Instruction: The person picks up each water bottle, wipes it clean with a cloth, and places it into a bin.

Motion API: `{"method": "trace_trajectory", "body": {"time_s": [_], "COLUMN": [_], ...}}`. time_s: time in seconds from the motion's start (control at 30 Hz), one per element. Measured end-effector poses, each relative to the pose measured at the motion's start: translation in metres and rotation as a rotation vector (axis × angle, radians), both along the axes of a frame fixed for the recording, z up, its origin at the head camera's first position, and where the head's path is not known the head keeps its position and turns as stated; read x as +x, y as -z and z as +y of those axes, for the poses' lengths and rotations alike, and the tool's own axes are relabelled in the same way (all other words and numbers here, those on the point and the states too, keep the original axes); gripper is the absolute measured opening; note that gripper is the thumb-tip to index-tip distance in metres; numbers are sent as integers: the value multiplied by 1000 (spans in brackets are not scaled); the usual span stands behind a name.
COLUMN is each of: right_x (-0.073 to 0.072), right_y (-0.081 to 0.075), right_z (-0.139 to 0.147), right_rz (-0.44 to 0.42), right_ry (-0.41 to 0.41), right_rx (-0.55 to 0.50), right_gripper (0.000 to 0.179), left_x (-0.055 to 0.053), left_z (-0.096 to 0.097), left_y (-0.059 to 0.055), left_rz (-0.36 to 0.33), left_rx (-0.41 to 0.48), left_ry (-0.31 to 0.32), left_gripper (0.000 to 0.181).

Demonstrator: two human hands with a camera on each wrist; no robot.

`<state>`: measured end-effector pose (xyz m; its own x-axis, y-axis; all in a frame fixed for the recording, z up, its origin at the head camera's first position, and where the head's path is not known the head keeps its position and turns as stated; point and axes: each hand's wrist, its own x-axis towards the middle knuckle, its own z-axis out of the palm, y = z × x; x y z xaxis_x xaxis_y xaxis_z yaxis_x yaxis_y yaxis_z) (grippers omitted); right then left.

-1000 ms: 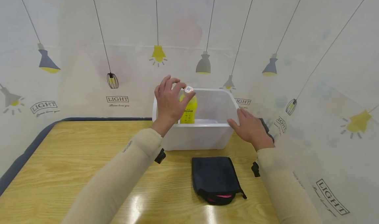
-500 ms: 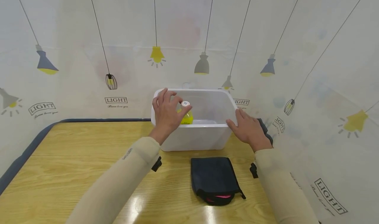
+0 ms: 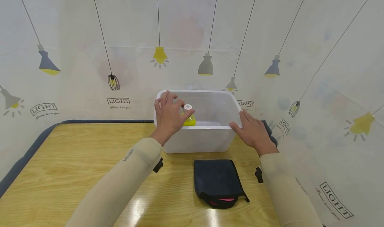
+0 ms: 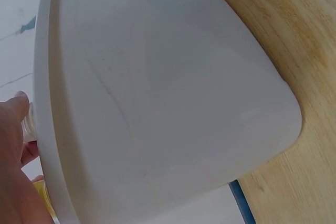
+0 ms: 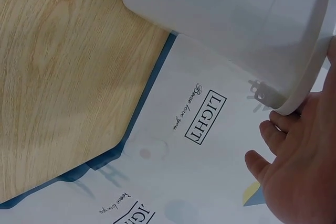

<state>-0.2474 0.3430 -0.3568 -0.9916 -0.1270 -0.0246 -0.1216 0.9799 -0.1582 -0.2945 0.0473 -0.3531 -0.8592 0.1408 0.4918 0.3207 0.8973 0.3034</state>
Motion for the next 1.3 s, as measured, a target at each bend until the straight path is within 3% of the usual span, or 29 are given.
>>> {"method": "trace_trajectory", "body": {"time_s": [0.3, 0.9, 1.3], "right_x": [0, 1, -1], "right_y": [2, 2, 1], "right_z": [2, 1, 0], "right_rz": [1, 12, 31], "right_ry": [-6, -24, -28], "right_rx": [-7, -24, 15], "right_gripper": [86, 85, 84], "left_x": [-2, 1, 0], "left_z": [5, 4, -1], "left_y": [-5, -7, -8], "left_rz": [-65, -65, -89], "left_rx": [-86, -169, -153], "left_ry": [-32, -45, -27], "left_gripper": [47, 55, 54]}}
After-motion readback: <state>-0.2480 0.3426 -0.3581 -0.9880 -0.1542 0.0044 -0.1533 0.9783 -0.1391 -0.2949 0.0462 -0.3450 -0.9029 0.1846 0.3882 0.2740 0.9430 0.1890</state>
